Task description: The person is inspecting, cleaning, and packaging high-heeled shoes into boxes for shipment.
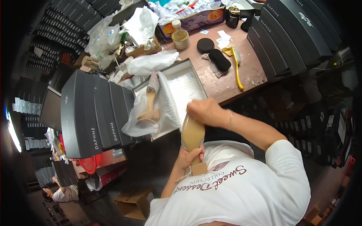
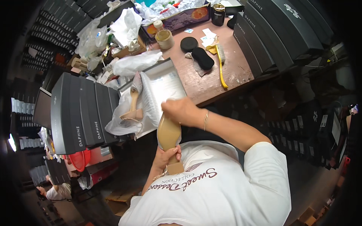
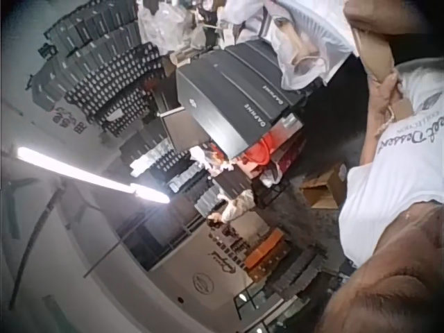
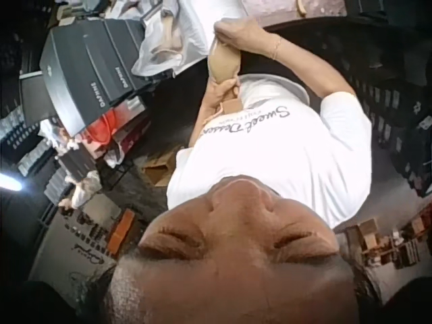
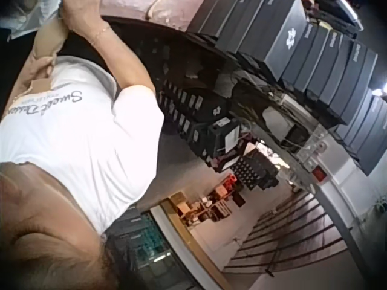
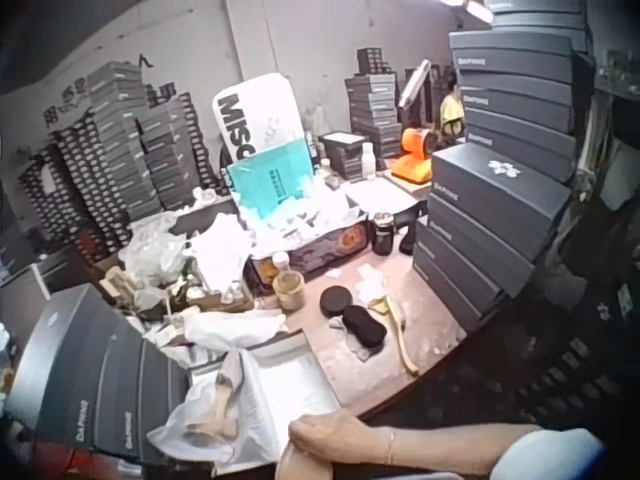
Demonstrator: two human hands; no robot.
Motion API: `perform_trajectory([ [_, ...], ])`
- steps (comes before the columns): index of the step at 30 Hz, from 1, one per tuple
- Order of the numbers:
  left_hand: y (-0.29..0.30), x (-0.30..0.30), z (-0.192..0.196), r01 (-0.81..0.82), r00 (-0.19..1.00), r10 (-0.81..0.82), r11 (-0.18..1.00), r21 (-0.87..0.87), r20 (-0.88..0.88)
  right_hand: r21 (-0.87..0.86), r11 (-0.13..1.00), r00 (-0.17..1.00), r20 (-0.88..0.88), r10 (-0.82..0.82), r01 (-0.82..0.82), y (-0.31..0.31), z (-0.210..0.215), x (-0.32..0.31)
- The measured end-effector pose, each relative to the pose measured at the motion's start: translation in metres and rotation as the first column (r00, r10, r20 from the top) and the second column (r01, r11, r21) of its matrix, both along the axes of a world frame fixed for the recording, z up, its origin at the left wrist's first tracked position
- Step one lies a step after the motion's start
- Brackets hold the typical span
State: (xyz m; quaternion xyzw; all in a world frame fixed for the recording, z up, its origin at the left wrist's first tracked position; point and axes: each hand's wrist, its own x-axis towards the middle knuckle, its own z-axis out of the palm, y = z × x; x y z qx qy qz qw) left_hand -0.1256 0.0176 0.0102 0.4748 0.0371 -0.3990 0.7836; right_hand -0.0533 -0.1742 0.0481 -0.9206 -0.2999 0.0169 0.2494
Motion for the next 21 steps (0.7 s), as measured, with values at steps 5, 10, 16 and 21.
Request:
perform_trajectory([
  [5,0.0,-0.002,0.004,-0.093,0.995,0.091,0.993,0.065,0.034,-0.063,0.994,0.99,0.104,0.092,-0.086,0.02,0.006,-0.014],
  [10,-0.002,-0.004,0.009,-0.071,0.993,0.058,0.99,0.124,0.103,0.176,0.979,0.989,0.118,0.084,-0.104,0.023,0.002,0.002],
  [16,-0.004,-0.005,0.013,-0.096,0.995,0.092,0.987,0.126,0.042,0.325,0.927,0.971,0.084,-0.225,0.187,0.005,-0.022,0.048],
  [21,-0.002,0.016,0.013,-0.312,0.946,0.282,0.925,0.215,0.161,0.547,0.68,0.854,-0.461,-0.241,0.488,-0.014,0.004,0.034],
])
